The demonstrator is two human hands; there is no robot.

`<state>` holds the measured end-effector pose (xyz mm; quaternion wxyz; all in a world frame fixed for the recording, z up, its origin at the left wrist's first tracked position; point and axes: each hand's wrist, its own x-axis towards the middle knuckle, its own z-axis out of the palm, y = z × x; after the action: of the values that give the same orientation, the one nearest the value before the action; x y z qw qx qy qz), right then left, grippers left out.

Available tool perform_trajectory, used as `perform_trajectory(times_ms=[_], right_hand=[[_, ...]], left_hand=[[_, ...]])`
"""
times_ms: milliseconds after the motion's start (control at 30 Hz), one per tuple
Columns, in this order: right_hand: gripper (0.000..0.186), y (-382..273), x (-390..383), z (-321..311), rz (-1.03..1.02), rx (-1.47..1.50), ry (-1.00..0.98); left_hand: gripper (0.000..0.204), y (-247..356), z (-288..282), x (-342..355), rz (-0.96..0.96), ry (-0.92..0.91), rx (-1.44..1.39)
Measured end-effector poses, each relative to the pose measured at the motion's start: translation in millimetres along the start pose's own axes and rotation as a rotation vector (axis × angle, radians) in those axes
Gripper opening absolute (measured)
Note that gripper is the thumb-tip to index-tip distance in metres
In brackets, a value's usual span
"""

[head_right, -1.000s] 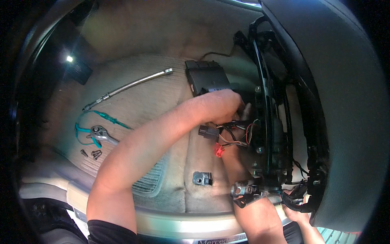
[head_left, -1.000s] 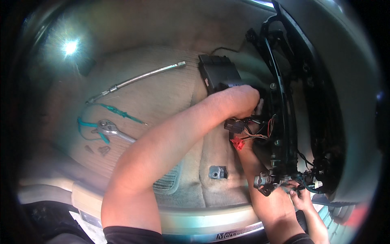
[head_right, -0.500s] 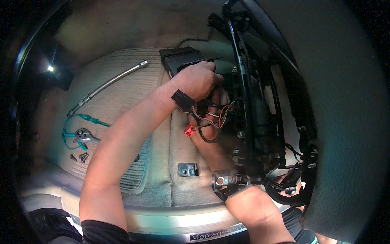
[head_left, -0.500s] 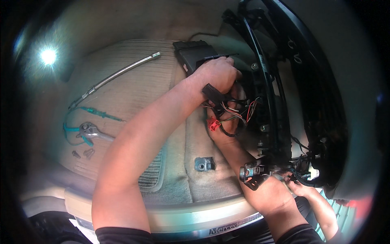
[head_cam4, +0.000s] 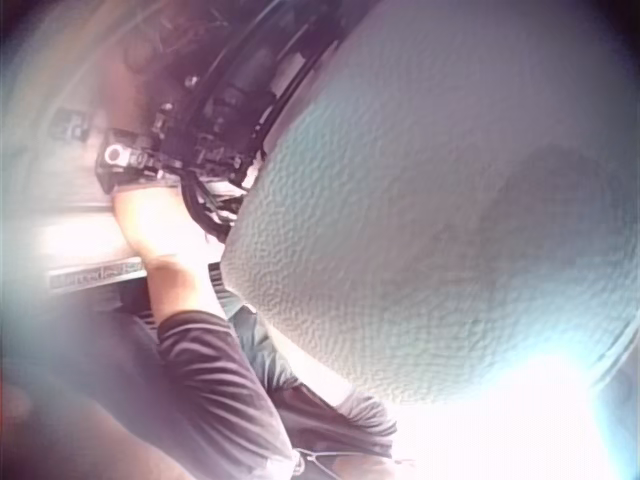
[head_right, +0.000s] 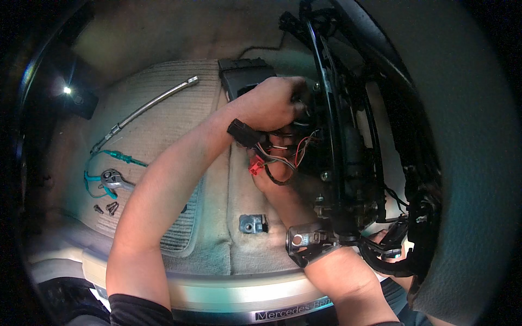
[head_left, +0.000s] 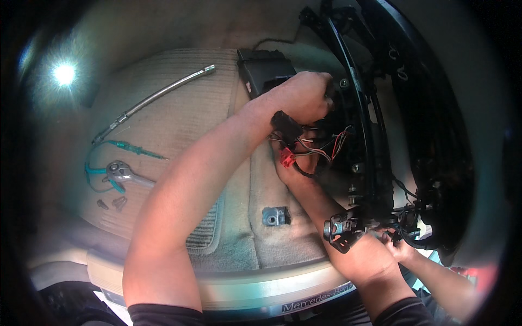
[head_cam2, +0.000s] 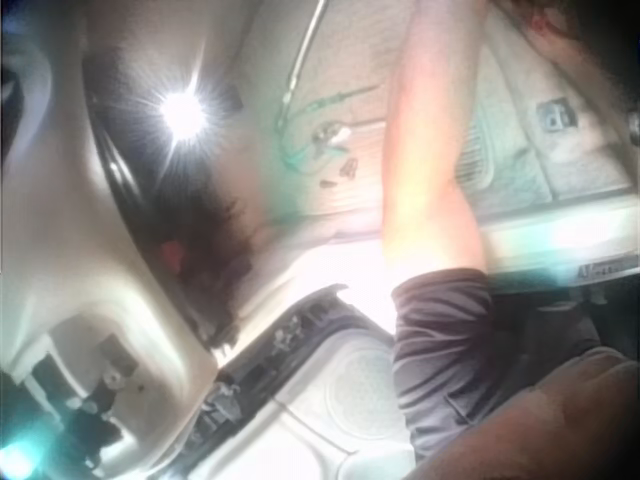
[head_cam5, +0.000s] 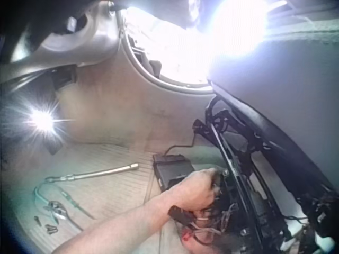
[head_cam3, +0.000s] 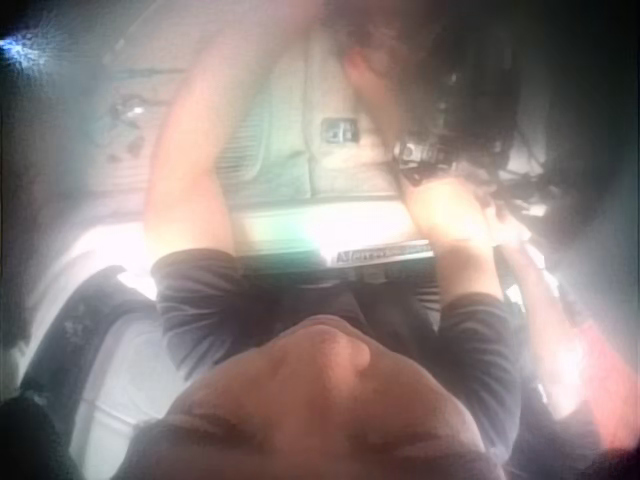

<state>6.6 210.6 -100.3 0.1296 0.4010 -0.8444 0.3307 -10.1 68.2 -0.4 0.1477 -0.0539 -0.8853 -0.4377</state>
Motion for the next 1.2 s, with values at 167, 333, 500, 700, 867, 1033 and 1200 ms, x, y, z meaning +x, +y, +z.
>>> perform_trajectory(times_ms=[167, 333, 500, 700, 867, 1033, 1200], right_hand=[[0.05, -3, 0, -5, -0.123, -0.065, 0.034], [0.046, -3, -5, 2, -0.15, 0.075, 0.038], [0.037, -22, -1, -4, 0.147, 0.399, 0.157], [0.029, 39, 12, 14, 0.243, 0.345, 0.278], [0.031, 87, 7, 24, 0.172, 0.492, 0.259], [0.034, 88, 1, 31, 0.038, 0.313, 0.301], [0.03, 35, 16, 12, 0.103, 0.201, 0.387]], left_hand=[[0.033, -2, 0, 1, 0.082, 0.006, 0.083], [0.026, -16, 11, 11, 0.115, 0.217, 0.359], [0.019, -28, 4, 9, 0.133, 0.162, 0.52], [0.019, -23, 10, 10, 0.188, 0.221, 0.566], [0.022, -14, 6, 13, 0.184, 0.155, 0.536], [0.022, -17, 7, 7, 0.125, 0.09, 0.54], [0.028, -18, -1, 6, 0.131, 0.075, 0.443]])
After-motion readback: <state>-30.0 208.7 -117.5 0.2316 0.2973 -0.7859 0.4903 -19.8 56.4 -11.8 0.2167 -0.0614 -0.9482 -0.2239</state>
